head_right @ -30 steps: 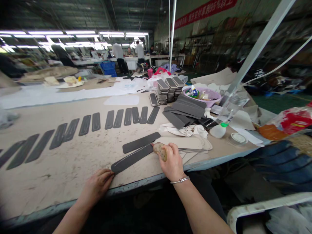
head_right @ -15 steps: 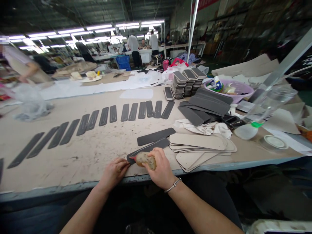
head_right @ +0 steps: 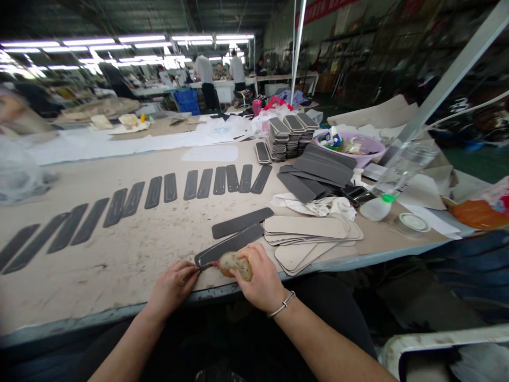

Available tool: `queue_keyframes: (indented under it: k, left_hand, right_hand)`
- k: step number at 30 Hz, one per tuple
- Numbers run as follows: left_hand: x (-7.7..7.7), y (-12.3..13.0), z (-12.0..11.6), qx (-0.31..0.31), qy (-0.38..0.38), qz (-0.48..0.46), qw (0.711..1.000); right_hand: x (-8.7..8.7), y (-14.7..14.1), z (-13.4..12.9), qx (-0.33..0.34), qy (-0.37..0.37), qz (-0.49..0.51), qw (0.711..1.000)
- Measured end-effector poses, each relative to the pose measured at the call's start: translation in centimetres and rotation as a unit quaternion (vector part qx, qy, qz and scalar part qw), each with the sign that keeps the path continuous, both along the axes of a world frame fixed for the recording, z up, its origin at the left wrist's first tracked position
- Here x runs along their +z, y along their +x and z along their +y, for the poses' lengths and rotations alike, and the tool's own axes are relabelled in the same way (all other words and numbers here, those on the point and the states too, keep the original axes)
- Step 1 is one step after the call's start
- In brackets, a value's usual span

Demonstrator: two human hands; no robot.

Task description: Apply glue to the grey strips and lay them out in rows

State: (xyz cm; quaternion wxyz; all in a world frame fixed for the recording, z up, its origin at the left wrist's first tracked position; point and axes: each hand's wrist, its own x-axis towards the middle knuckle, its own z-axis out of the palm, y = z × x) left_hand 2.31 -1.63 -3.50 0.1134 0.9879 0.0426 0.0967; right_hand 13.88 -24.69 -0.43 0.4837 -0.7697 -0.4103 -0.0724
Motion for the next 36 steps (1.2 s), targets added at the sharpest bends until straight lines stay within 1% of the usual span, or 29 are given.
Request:
queue_keyframes:
  k: [5, 9, 11, 13, 15, 17, 21, 24, 26, 29, 33, 36]
  left_hand:
    - [-0.1, 0.1, 0.3, 0.003, 0.017, -0.005, 1.000]
    - [-0.1, 0.3, 0.4, -0.002, 0.015, -0.008, 1.000]
    - [-0.1, 0.4, 0.3, -0.001, 0.017, -0.004, 1.000]
    - [0.0, 0.6, 0.3, -0.001, 0.019, 0.006, 1.000]
    - [0.1, 0.7, 0.2, 0.000, 0.021, 0.014, 1.000]
    - [0.2, 0.8, 0.2, -0.004, 0.022, 0.016, 1.000]
    - [0.2, 0.8, 0.2, -0.006, 0.023, 0.015, 1.000]
    - [0.2, 0.8, 0.2, -0.001, 0.023, 0.018, 1.000]
    - [0.2, 0.8, 0.2, 0.002, 0.021, 0.020, 1.000]
    - [0.2, 0.9, 0.0, 0.009, 0.016, 0.026, 0.999]
    - [0.4, 1.0, -0.4, 0.023, 0.016, 0.037, 0.999]
    - [0.3, 1.0, -0.5, 0.026, 0.017, 0.034, 0.999]
  right_hand:
    - [0.2, 2.4, -3.0, -0.079, -0.014, -0.020, 0.997]
    - [-0.1, 4.6, -5.2, -0.158, -0.024, -0.057, 0.986]
    - [-0.3, 5.5, -6.0, -0.195, -0.025, -0.072, 0.978]
    - [-0.4, 5.9, -6.3, -0.217, -0.021, -0.084, 0.972]
    - [-0.4, 5.7, -6.2, -0.214, -0.009, -0.091, 0.973]
    - [-0.2, 5.0, -5.5, -0.192, 0.014, -0.081, 0.978]
    - [-0.3, 2.7, -2.7, -0.110, 0.053, -0.031, 0.992]
    - [-0.6, 1.3, -0.8, -0.047, 0.049, -0.009, 0.998]
    - [-0.7, 1.0, -0.3, -0.029, 0.033, 0.000, 0.999]
    - [-0.8, 1.8, -0.9, -0.046, 0.011, -0.003, 0.999]
    - [-0.6, 4.0, -3.1, -0.131, -0.006, -0.037, 0.991]
    - [-0.4, 5.4, -4.5, -0.189, 0.003, -0.065, 0.980]
